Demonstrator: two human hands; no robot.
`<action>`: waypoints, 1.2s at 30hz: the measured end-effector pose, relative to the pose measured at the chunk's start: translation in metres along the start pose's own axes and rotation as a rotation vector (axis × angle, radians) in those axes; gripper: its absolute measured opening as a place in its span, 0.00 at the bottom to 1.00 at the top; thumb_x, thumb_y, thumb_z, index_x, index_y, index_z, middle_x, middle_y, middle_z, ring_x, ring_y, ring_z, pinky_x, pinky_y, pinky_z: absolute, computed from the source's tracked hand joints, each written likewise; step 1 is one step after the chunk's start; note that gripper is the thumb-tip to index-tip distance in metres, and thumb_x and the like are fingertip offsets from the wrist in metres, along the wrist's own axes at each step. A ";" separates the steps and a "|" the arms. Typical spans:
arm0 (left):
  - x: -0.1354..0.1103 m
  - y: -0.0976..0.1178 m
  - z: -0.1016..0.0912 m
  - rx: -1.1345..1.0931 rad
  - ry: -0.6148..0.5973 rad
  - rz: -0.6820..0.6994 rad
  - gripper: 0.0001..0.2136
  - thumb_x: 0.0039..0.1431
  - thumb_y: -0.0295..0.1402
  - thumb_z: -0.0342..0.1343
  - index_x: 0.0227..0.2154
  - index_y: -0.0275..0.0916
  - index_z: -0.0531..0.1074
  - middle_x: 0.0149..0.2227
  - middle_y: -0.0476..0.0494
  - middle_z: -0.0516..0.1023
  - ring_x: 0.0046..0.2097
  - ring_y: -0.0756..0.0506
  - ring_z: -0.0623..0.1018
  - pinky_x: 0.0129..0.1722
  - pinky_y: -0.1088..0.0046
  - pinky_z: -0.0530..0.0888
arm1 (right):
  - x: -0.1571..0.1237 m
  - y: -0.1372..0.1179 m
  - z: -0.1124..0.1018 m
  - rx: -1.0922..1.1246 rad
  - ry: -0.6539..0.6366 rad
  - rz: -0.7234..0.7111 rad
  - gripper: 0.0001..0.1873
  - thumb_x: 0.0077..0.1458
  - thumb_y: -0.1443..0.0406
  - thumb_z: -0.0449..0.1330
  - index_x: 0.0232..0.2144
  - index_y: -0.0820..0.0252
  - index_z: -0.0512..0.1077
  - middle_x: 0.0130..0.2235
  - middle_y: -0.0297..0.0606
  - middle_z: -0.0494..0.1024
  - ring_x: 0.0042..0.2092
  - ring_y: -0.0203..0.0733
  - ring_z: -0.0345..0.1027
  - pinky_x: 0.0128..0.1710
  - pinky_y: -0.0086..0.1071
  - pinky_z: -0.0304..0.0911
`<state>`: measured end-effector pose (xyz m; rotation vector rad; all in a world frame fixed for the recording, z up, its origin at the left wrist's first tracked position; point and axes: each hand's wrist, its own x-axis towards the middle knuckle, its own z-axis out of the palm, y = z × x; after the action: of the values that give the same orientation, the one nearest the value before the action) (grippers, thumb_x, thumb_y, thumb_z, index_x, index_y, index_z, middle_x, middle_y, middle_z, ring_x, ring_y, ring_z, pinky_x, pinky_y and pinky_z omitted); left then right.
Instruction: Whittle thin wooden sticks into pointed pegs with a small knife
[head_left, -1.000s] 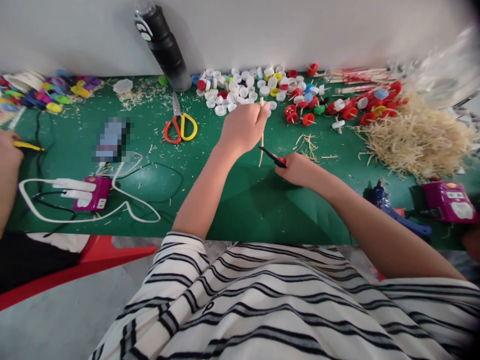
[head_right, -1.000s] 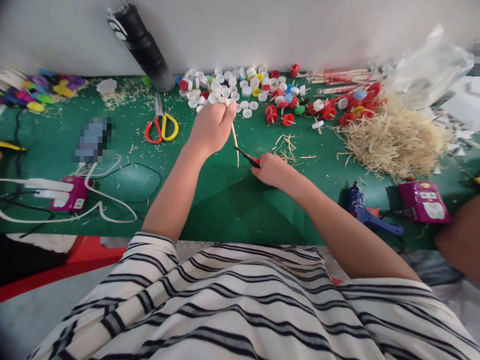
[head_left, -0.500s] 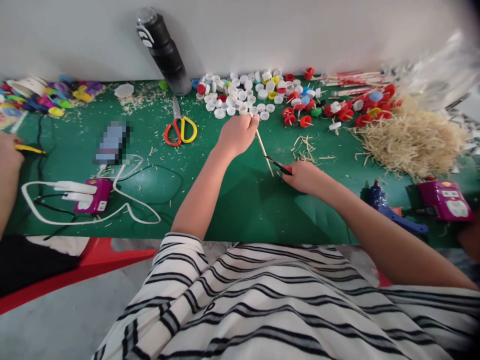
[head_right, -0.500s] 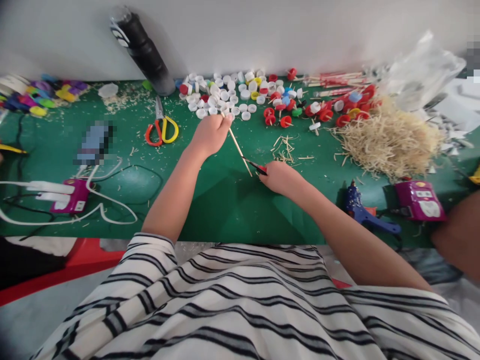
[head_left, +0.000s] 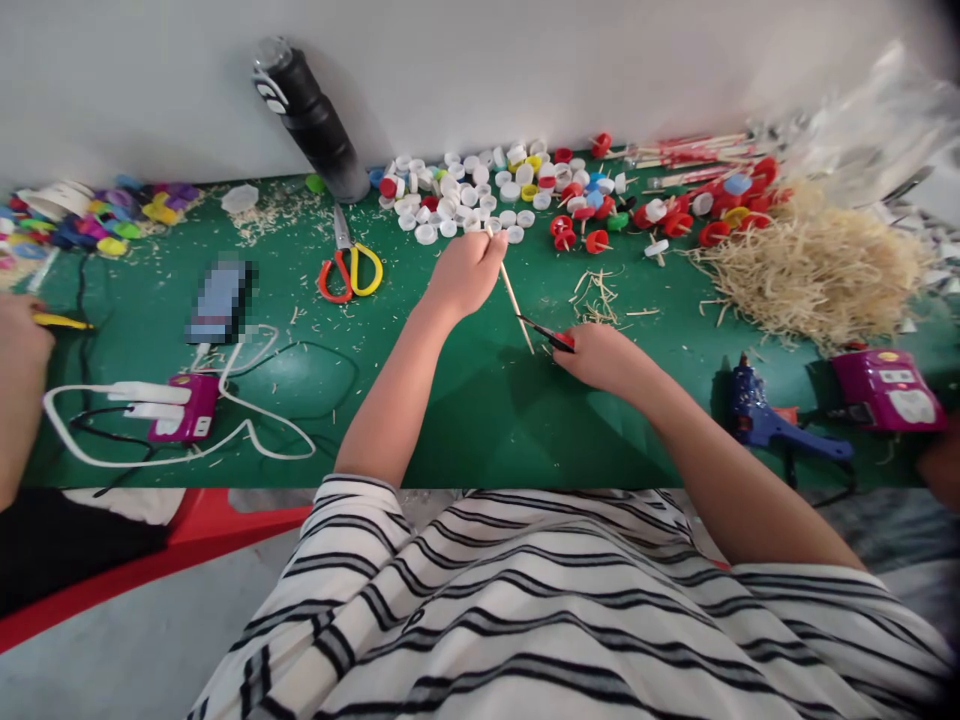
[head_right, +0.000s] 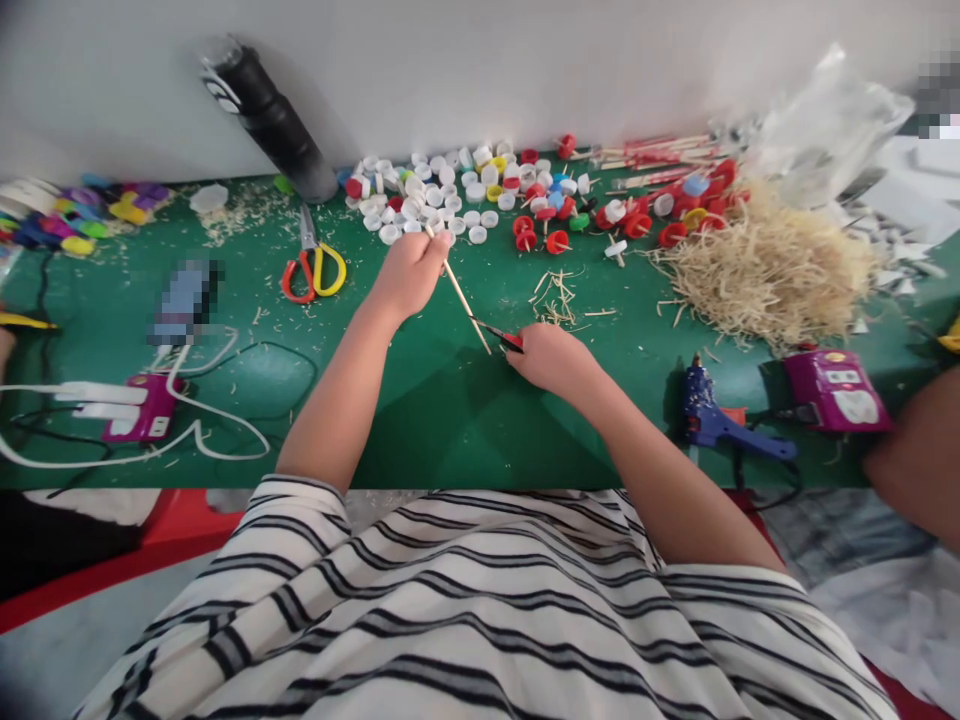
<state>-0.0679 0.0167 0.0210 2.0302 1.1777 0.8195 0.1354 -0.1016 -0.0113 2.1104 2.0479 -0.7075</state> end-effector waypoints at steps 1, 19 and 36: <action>0.000 0.001 0.000 0.000 -0.001 -0.001 0.29 0.66 0.62 0.42 0.21 0.43 0.56 0.19 0.49 0.53 0.26 0.46 0.64 0.33 0.64 0.61 | 0.000 0.000 0.000 0.006 0.002 0.000 0.15 0.61 0.56 0.55 0.33 0.60 0.75 0.29 0.44 0.76 0.28 0.41 0.64 0.26 0.34 0.51; 0.000 0.008 0.005 -0.346 -0.007 0.012 0.34 0.64 0.66 0.34 0.23 0.42 0.66 0.23 0.46 0.65 0.28 0.48 0.70 0.30 0.68 0.69 | -0.005 0.001 -0.005 0.141 -0.011 0.009 0.11 0.59 0.57 0.56 0.30 0.57 0.72 0.24 0.37 0.72 0.26 0.40 0.62 0.27 0.34 0.50; -0.010 0.022 -0.012 -0.610 -0.254 -0.150 0.35 0.56 0.72 0.23 0.18 0.44 0.48 0.15 0.52 0.47 0.19 0.50 0.60 0.22 0.67 0.68 | -0.014 -0.002 -0.002 0.125 0.021 -0.037 0.11 0.59 0.56 0.56 0.28 0.55 0.70 0.26 0.38 0.73 0.27 0.40 0.61 0.27 0.33 0.50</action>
<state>-0.0705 0.0015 0.0437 1.4727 0.7986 0.7114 0.1339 -0.1136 -0.0032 2.1580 2.1110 -0.8433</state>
